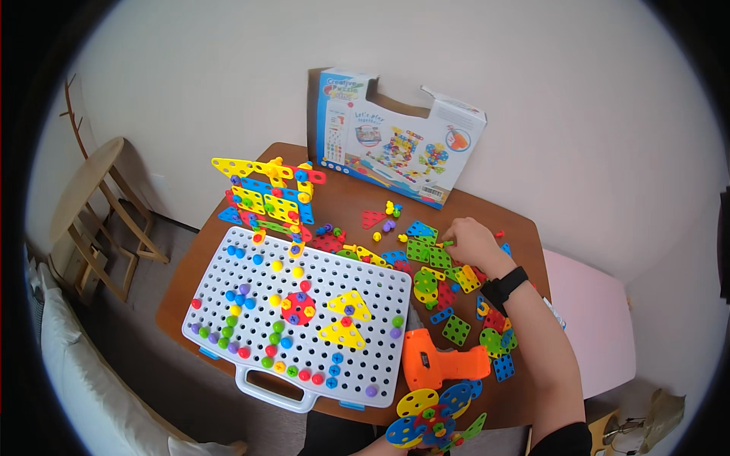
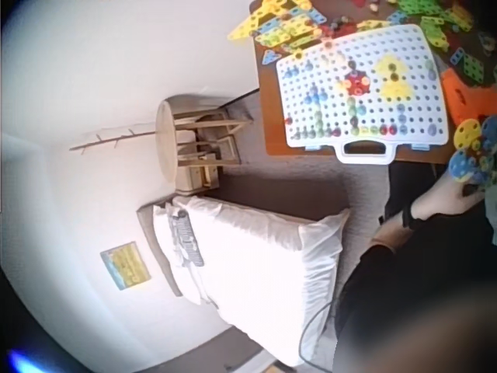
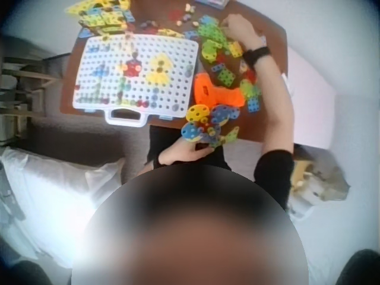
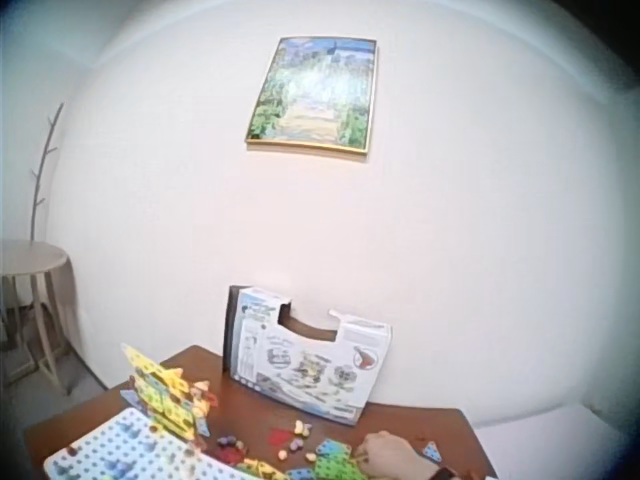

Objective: Assembling a plastic construction toy using a toy drill and screws.

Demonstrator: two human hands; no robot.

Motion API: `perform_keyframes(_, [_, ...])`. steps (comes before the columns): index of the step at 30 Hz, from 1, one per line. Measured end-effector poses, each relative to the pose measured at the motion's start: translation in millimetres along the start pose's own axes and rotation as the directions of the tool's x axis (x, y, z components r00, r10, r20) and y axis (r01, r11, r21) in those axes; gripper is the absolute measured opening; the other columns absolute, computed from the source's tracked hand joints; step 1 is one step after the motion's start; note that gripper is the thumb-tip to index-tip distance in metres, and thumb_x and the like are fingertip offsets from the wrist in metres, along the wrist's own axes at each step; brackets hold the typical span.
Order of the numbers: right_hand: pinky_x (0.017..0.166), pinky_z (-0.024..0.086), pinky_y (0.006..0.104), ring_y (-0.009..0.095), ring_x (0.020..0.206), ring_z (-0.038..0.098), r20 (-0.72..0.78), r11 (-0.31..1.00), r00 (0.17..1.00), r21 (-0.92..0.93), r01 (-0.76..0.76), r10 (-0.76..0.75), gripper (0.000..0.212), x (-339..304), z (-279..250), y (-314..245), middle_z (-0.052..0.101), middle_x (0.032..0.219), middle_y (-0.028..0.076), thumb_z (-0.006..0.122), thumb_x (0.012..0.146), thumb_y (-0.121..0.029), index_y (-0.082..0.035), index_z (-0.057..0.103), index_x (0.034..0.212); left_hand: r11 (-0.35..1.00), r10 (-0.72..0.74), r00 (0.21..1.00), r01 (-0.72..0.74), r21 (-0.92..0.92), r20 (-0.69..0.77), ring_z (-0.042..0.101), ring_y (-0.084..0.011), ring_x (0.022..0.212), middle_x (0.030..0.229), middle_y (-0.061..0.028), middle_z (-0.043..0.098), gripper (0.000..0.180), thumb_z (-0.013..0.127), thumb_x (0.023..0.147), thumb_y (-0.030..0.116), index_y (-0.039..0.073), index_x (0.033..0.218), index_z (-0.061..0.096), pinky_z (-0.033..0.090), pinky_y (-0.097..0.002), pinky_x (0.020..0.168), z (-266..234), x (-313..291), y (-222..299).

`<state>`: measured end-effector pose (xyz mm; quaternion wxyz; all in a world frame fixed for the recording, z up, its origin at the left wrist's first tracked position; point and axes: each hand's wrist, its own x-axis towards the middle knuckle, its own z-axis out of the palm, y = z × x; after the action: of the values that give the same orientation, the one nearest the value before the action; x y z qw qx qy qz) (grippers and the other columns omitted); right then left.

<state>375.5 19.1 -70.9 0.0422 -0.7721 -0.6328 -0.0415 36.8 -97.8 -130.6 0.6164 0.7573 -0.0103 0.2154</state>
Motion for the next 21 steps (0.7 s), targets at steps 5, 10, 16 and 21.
perform_keyframes(5, [0.073, 0.049, 0.0382, 0.027, 0.085, 0.057, 0.082, 0.999, 0.997, -0.034, -0.010, 0.012, 0.019, 13.9, 10.2, -1.5, 0.062, 0.082, 0.009, 0.059, 0.064, -0.011, -0.013, 0.069, 0.081, 0.984, -0.043, 0.994, 0.058, -0.167, 0.096, 0.051, -0.0268, 0.100, 0.107, -0.0132, 0.054, 0.033, 0.060, 0.076, 0.009, 0.003, 0.108, 0.054, 0.041, -0.0336, 0.084, -22.7, 13.5, 15.1])
perform_keyframes(10, [0.071, 0.049, 0.0379, 0.027, 0.081, 0.060, 0.079, 0.998, 0.995, 0.012, -0.054, 0.053, 0.018, 16.9, 21.5, 2.0, 0.064, 0.079, 0.010, 0.059, 0.064, -0.009, -0.013, 0.069, 0.079, 0.952, -0.124, 0.983, 0.155, -0.263, 0.133, 0.051, -0.0282, 0.100, 0.108, -0.0141, 0.053, 0.034, 0.061, 0.076, 0.010, 0.002, 0.108, 0.053, 0.041, -0.0352, 0.085, -22.8, 13.4, 9.0])
perform_keyframes(16, [0.064, 0.050, 0.0311, 0.021, 0.069, 0.062, -0.043, 0.921, 0.980, 0.351, -0.170, 0.197, 0.012, 8.8, 2.0, -6.6, 0.063, 0.072, 0.009, 0.061, 0.064, -0.006, -0.005, 0.065, 0.075, 0.914, -0.185, 0.977, 0.212, -0.347, 0.110, 0.052, -0.0277, 0.099, 0.108, -0.0135, 0.053, 0.032, 0.062, 0.076, 0.011, 0.002, 0.105, 0.055, 0.041, -0.0354, 0.084, -20.2, 12.8, 14.2])
perform_keyframes(21, [0.057, 0.046, 0.0210, 0.008, 0.062, 0.057, -0.103, 0.705, 0.948, 0.693, -0.148, 0.301, 0.008, -28.0, -25.8, 2.8, 0.061, 0.067, 0.004, 0.063, 0.066, -0.002, 0.000, 0.060, 0.073, 0.963, -0.196, 0.975, 0.212, -0.165, 0.109, 0.052, -0.0258, 0.098, 0.106, -0.0128, 0.054, 0.030, 0.063, 0.076, 0.012, 0.003, 0.104, 0.057, 0.042, -0.0348, 0.083, -19.1, 23.0, 27.3])
